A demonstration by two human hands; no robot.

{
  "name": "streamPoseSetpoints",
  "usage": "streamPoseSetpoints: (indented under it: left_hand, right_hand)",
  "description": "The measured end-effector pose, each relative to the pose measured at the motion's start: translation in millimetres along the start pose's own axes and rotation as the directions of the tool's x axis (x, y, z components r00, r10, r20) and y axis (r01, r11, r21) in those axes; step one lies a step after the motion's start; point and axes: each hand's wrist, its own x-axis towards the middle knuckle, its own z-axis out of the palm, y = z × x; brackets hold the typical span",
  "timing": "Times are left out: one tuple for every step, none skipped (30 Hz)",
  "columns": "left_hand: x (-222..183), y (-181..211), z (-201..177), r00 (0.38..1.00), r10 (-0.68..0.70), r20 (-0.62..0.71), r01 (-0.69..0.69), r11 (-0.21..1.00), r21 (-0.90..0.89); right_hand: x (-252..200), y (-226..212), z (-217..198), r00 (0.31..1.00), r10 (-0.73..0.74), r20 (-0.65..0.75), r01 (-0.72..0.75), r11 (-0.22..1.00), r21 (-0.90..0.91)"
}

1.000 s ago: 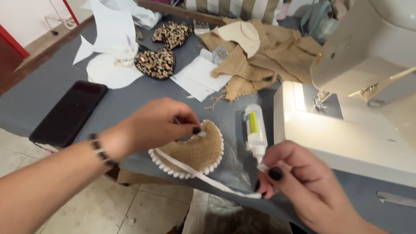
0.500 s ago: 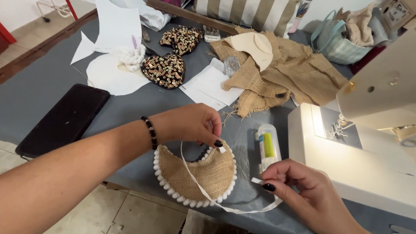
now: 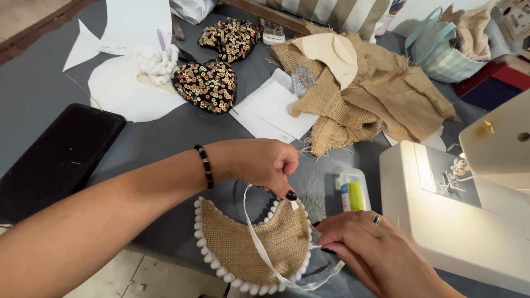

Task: Assembling a small decorative fabric item using glue, ribbon, and scissors.

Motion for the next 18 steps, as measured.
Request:
streamPoseSetpoints:
  left_hand:
    - [-0.6,-0.1,-0.7,1.000,0.002,-0.007,-0.002,1.000,0.003]
    - [-1.4,-0.3,-1.4,1.000,0.005,-0.015,-0.005,1.000,0.007]
    - [-0.5,-1.4,-2.1,1.000,0.007,-0.015,-0.007,1.000,0.002]
    - [0.3,-2.5,-2.7,1.000,0.016,-0.023,-0.014,0.998,0.069]
    - [0.9,-4.1,-2.8,0.999,0.023,-0.029,-0.019,0.991,0.135]
    - [1.3,-4.3,-2.3,0.999,0.023,-0.029,-0.019,0.992,0.128]
    - [1.6,-4.4,-1.8,0.999,0.028,-0.032,-0.023,0.987,0.156]
    - [1.9,-4.4,-1.3,0.999,0.033,-0.034,-0.027,0.983,0.184]
    - [2.8,-7.0,-1.6,0.999,0.032,-0.032,-0.026,0.984,0.178]
    - [3.3,-9.5,-1.8,0.998,0.053,-0.024,-0.049,0.988,0.149]
    - [4.0,-11.5,-2.6,0.997,0.076,-0.018,-0.073,0.990,0.123]
    - [4.4,-12.5,-3.3,0.997,0.077,-0.018,-0.074,0.990,0.120]
    - [4.8,-13.7,-3.3,0.996,0.090,-0.021,-0.087,0.987,0.137]
    - [5.1,-14.9,-3.0,0.994,0.104,-0.023,-0.099,0.983,0.153]
    - [5.7,-16.1,-3.1,0.994,0.103,-0.024,-0.099,0.984,0.148]
    - [6.3,-17.0,-2.9,0.994,0.107,-0.031,-0.101,0.983,0.155]
    - [6.6,-17.6,-3.1,0.993,0.109,-0.036,-0.102,0.981,0.164]
    - [6.2,-16.4,-3.2,0.994,0.107,-0.037,-0.100,0.982,0.161]
  right_hand:
    - [2.3,-0.5,1.4,1.000,-0.014,0.011,0.014,1.000,-0.003]
    - [4.5,-1.2,2.9,0.999,-0.028,0.023,0.028,1.000,-0.005]
    - [2.4,3.3,6.3,0.999,-0.027,0.028,0.027,1.000,-0.006]
    - [0.1,7.7,9.8,0.998,-0.050,0.029,0.052,0.996,-0.067]
    - [-2.4,12.0,13.7,0.997,-0.073,0.033,0.076,0.989,-0.124]
    - [-5.2,17.5,15.0,0.997,-0.072,0.039,0.076,0.990,-0.122]
    - [-8.4,22.4,17.2,0.994,-0.079,0.077,0.093,0.976,-0.198]
    - [-11.8,27.2,19.4,0.990,-0.084,0.116,0.113,0.956,-0.272]
    - [-6.7,24.5,17.5,0.989,-0.082,0.121,0.112,0.957,-0.269]
    - [-1.8,21.4,15.7,0.996,-0.039,0.081,0.055,0.979,-0.199]
    - [3.6,18.7,13.6,0.999,0.005,0.042,0.000,0.992,-0.128]
    - [7.2,17.0,13.6,0.999,0.006,0.046,0.000,0.992,-0.128]
    - [10.3,15.1,13.4,0.999,0.023,0.040,-0.017,0.991,-0.132]
    - [13.3,13.0,13.3,0.999,0.039,0.033,-0.034,0.990,-0.137]
    - [13.9,15.7,15.2,0.998,0.039,0.038,-0.034,0.990,-0.135]
    - [14.3,18.3,16.9,0.998,0.041,0.046,-0.035,0.990,-0.139]
    - [14.8,20.7,18.7,0.998,0.043,0.051,-0.036,0.989,-0.143]
    - [19.1,20.2,17.7,0.998,0.043,0.054,-0.035,0.989,-0.141]
